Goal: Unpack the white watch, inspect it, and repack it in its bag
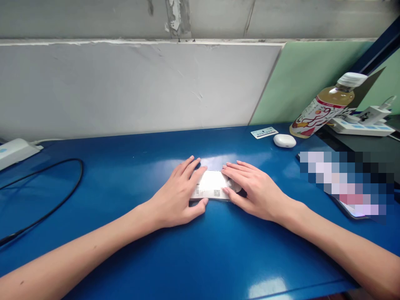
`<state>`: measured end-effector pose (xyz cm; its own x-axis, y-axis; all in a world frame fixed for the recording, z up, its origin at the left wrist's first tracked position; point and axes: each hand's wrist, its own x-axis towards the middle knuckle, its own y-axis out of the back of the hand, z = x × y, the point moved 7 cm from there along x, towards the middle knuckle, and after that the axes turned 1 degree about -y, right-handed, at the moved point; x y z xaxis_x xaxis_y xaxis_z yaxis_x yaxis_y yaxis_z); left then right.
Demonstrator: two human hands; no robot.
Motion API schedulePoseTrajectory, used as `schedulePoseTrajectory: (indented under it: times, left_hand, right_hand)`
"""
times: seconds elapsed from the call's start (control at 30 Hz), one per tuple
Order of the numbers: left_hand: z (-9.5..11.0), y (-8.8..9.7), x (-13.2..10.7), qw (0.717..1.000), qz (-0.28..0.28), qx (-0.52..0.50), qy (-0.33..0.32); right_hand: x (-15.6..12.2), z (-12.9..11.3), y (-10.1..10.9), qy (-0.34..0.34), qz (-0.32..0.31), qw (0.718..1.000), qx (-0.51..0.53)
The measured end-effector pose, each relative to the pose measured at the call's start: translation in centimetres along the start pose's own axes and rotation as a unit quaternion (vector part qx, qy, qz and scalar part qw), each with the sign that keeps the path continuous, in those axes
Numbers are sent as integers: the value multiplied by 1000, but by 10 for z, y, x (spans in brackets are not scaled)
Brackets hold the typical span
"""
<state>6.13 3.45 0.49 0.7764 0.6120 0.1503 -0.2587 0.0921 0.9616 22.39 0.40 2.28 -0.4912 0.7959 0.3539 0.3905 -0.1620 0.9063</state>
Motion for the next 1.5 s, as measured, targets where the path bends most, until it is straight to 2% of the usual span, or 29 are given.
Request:
schedulePoseTrajectory:
  times: [0.37, 0.7, 0.9, 1.03, 1.17, 1.3, 1.5]
  left_hand:
    - [4, 3, 1, 1000, 6, -9, -22]
    - [5, 5, 1, 999, 10, -13, -36]
    - [6, 6, 2, 999, 2, -25, -22]
    - [6, 6, 3, 999, 1, -29, -16]
    - [7, 6, 4, 1000, -4, -15, -16]
    - [9, 5, 3, 1000, -4, -2, -17]
    - [9, 6, 3, 1000, 3, -7, -9]
  right_hand:
    - [0, -7, -3, 53, -16, 998, 35]
    - [0, -3, -5, 23, -47, 997, 60]
    - [1, 0, -4, 19, -27, 999, 41]
    - [3, 5, -4, -5, -26, 996, 81]
    - [4, 9, -6, -28, -56, 989, 131]
    - [2, 10, -8, -14, -76, 989, 129]
    - [1, 17, -5, 2, -49, 992, 120]
